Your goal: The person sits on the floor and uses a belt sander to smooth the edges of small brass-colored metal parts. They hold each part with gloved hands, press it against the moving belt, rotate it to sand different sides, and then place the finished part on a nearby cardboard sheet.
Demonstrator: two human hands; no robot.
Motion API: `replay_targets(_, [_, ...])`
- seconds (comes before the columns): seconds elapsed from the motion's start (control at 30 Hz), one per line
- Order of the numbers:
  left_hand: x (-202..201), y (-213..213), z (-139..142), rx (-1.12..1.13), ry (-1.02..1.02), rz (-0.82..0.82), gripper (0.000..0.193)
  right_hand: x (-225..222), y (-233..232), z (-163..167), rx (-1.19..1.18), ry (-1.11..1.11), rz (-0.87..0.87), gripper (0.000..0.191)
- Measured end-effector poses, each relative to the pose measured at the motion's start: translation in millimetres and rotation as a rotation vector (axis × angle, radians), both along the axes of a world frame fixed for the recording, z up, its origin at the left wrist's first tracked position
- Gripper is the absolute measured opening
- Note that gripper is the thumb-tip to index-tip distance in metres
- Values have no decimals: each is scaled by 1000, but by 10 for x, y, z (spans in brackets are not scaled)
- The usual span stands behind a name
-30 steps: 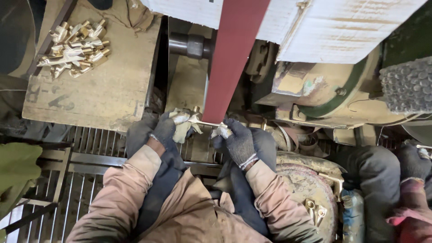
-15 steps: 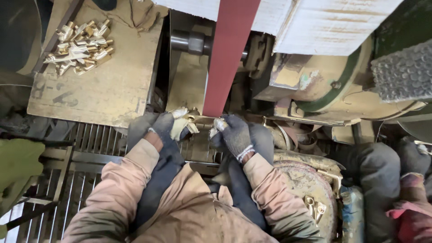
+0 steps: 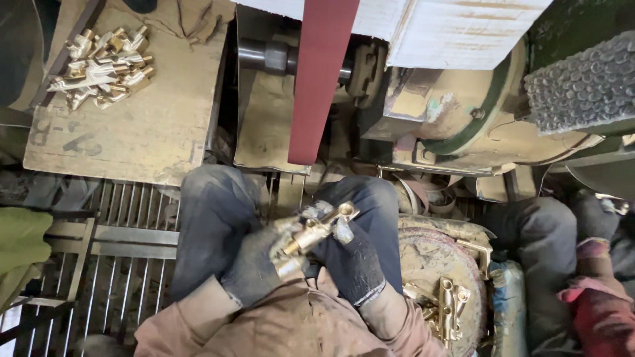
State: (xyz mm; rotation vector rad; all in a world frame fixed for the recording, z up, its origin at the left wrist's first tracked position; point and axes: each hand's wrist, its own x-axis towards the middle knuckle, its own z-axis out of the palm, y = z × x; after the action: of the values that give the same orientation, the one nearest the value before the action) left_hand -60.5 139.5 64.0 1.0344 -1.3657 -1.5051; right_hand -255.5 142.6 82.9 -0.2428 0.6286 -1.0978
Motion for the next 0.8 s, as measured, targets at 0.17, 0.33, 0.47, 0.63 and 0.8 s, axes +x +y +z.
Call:
replay_targets(0.17, [253,-7,321,-346,-246,-27,64,-88,-13,91,53,165,-68,44])
replay_targets(0.33, [696,-134,550,-82,-679,176,66,-222,-12,278,56,20,-138,51])
replay_targets(0.47, [886,-189,426,-276,-1112,314,73,-299,-70,281,140,273,18,51])
replay_targets(0.63, [964,-97,135,-255,-1048,266,59,-308,26,143,-29,371,56,47])
replay_targets(0.8, [684,-188,-123,78,-83,-71,59,-432,-26,-127,-263,272,528,43])
